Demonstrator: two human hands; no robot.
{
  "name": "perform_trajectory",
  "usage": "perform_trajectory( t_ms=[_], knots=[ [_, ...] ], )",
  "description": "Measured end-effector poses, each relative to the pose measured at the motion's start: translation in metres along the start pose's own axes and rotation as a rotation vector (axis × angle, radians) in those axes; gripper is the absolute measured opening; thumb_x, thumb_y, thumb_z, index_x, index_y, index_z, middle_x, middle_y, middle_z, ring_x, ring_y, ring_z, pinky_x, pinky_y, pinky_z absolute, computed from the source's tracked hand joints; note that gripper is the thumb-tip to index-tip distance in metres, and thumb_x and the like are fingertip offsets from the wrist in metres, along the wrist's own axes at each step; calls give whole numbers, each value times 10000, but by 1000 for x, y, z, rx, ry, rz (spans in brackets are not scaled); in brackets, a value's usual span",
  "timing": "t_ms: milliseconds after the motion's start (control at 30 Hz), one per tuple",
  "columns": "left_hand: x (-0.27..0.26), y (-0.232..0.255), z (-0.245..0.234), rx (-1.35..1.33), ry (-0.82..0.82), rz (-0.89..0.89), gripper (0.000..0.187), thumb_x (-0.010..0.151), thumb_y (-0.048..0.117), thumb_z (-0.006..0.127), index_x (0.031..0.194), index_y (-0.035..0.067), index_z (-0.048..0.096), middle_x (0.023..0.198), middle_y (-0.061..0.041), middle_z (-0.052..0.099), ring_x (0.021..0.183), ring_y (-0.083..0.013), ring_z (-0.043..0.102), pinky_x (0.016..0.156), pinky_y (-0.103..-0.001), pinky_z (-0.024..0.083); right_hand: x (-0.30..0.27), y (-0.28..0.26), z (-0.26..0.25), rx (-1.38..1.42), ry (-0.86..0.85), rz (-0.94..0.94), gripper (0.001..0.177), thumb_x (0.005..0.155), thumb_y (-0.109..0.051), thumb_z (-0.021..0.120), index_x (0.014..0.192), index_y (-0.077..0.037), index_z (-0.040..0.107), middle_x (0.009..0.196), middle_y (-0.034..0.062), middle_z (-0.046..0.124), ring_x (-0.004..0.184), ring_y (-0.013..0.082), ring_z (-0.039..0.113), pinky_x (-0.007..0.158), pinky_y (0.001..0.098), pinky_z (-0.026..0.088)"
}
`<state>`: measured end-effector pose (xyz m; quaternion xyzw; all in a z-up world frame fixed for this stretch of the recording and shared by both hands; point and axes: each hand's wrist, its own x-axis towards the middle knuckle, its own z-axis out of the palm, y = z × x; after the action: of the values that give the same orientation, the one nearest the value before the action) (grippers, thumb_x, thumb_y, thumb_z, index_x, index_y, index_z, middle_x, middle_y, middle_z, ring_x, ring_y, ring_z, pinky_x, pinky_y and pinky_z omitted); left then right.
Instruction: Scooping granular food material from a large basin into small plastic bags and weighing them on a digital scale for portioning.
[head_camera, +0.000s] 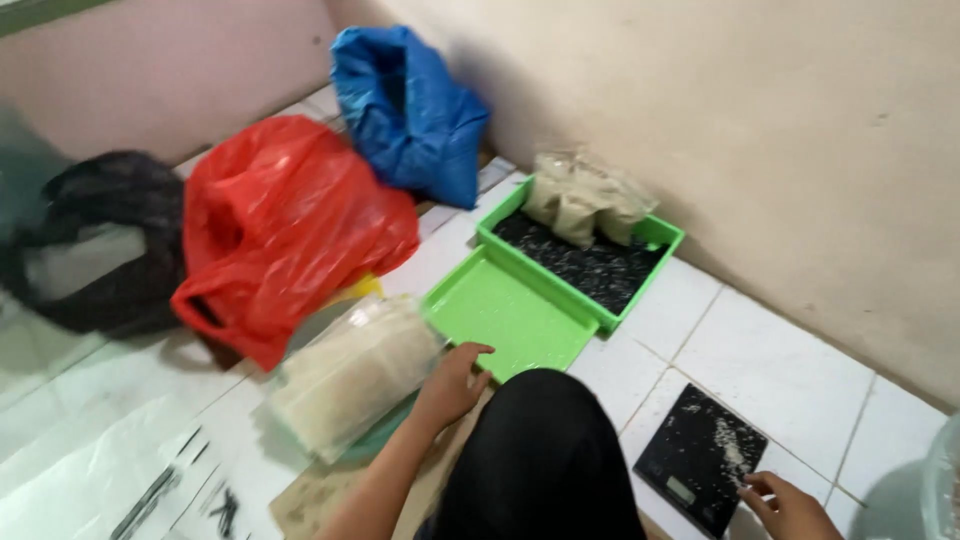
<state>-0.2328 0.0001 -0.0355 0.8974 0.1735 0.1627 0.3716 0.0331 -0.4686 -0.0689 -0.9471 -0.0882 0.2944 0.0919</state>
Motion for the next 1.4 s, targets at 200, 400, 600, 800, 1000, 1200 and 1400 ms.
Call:
perform_trajectory(
  t_ms=[200, 400, 600, 800, 1000, 1200, 1400],
  knots=[
    [-63, -8, -56, 506, 247, -45, 395, 846, 177, 697, 1211, 114, 557, 1318, -104, 534, 1233, -289, 517, 1009, -435, 443, -30, -21, -6, 6, 39, -4, 376, 935, -426, 614, 1231, -226, 732, 1181, 9, 800, 1089, 220, 738, 901, 338, 530],
    [-98, -65, -59, 875, 356, -83, 859, 738, 514, 766, 1418, 112, 428, 1504, -142, 384, 1391, -350, 367, 1136, -521, 300, -32, -10, 2, 74, 67, -28, 396, 919, -430, 627, 1199, -174, 742, 1149, 68, 799, 1058, 233, 748, 907, 338, 511],
    [-93, -65, -69, 1149, 460, -157, 848, 711, 493, 779, 1426, 141, 489, 1492, -24, 450, 1373, -223, 429, 1178, -502, 264, -39, -26, -7, -3, 4, -12, 414, 945, -415, 603, 1291, -203, 686, 1251, -18, 751, 1056, 227, 737, 880, 352, 549],
    [-96, -64, -71, 1106, 532, -52, 654, 717, 288, 828, 1316, 172, 594, 1336, 3, 527, 1234, -188, 521, 1144, -474, 324, -44, -23, -5, 32, 14, 19, 403, 939, -434, 600, 1240, -193, 719, 1232, 3, 766, 1078, 220, 731, 890, 334, 538],
    [-88, -59, -74, 1044, 515, -88, 768, 708, 295, 838, 1400, 165, 532, 1244, -9, 516, 1128, -208, 551, 1094, -443, 373, -41, -25, -6, 25, -22, 16, 387, 951, -409, 598, 1263, -202, 695, 1233, -11, 753, 1070, 219, 724, 894, 341, 544],
    [-85, -69, -72, 1090, 498, -97, 720, 665, 334, 863, 1322, 213, 593, 1224, -29, 515, 1112, -215, 567, 1086, -453, 392, -40, -17, 0, 32, 24, -14, 368, 937, -412, 604, 1226, -214, 716, 1188, -34, 776, 1028, 192, 734, 884, 314, 536],
    [-79, -69, -75, 1100, 368, -131, 806, 659, 499, 824, 1336, 153, 554, 1229, -20, 505, 1098, -228, 540, 999, -407, 407, -62, -39, -11, 74, -15, 8, 370, 959, -374, 595, 1263, -184, 686, 1214, 23, 755, 1061, 226, 707, 876, 355, 545]
  ],
)
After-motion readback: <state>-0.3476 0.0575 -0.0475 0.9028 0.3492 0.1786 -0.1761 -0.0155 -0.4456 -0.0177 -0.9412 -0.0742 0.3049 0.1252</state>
